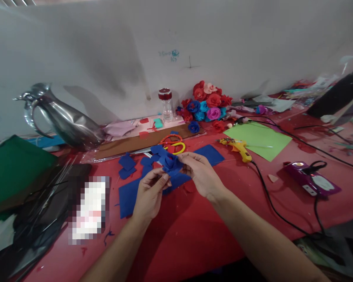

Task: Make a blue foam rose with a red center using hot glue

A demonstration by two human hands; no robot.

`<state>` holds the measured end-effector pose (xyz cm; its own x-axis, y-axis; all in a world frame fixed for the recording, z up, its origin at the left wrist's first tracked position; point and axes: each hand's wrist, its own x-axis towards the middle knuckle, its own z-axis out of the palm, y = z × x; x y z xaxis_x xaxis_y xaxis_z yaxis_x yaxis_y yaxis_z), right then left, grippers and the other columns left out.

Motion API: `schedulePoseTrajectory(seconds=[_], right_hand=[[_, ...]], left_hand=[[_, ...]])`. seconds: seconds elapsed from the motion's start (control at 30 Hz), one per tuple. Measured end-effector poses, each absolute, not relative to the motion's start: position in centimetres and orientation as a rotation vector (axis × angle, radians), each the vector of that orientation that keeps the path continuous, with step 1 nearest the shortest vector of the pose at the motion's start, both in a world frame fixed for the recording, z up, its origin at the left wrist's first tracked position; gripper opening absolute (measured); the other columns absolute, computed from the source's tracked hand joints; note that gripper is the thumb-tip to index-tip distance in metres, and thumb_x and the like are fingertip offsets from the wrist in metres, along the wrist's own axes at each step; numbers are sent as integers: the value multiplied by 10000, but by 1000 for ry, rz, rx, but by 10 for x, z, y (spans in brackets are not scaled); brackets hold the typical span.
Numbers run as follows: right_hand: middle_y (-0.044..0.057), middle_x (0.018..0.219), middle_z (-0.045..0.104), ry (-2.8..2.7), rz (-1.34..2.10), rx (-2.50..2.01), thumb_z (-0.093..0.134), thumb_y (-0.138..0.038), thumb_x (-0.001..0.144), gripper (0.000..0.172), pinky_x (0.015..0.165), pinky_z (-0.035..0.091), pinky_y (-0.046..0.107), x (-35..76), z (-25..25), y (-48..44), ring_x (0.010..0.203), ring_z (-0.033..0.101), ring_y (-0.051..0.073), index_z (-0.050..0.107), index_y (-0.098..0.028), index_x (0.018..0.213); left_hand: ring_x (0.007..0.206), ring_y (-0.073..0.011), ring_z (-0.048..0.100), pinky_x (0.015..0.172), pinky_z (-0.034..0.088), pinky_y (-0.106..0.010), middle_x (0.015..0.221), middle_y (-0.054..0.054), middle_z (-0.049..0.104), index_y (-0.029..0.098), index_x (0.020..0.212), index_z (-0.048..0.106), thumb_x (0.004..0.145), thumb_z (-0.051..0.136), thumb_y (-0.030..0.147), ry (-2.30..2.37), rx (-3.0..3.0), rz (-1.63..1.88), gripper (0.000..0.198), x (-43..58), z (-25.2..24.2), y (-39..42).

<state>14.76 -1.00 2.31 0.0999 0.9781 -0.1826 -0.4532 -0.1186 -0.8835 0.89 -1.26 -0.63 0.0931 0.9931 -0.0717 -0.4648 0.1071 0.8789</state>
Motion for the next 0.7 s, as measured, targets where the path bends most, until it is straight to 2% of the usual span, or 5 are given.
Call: schedulePoseTrajectory(seconds=[0.2, 0.33, 0.47, 0.57, 0.7], right_hand=[[-36, 622, 583, -744, 1336, -1088, 730, -301, 564, 150, 594, 373, 256, 150, 26, -8, 555, 471, 92, 648, -191, 625], [-20, 649, 600, -839, 1197, -1128, 673, -309, 623, 118, 618, 400, 272, 151, 27, -7, 609, 502, 119, 647, -197, 649], [-1, 755, 627, -929, 1010, -1128, 603, -233, 689, 85, 676, 424, 296, 157, 24, -8, 709, 553, 150, 642, -216, 763], [29, 905, 620, -1253, 730, -1106, 570, -122, 704, 172, 776, 438, 335, 162, 22, -9, 901, 574, 194, 644, -236, 810], [49, 1124, 565, -1700, 163, -1076, 547, -13, 727, 292, 916, 401, 416, 167, 19, -8, 1104, 500, 241, 674, -261, 811]], left_hand=[[507, -60, 565, 506, 462, -171, 602, 39, 644, 180, 716, 704, 546, 841, 201, 844, 793, 1264, 219, 9, -7, -13], [498, -56, 542, 498, 461, -164, 578, 49, 618, 187, 743, 701, 561, 832, 197, 851, 781, 1260, 225, 8, -7, -13], [506, -50, 537, 493, 454, -148, 585, 52, 596, 179, 743, 687, 565, 828, 185, 847, 713, 1248, 227, 8, -5, -11], [510, -40, 530, 473, 431, -130, 614, 49, 581, 162, 719, 669, 556, 832, 158, 822, 597, 1224, 231, 7, -4, -9], [502, -27, 504, 439, 385, -108, 627, 39, 562, 139, 728, 649, 592, 793, 86, 766, 461, 1169, 205, 3, -3, -7]])
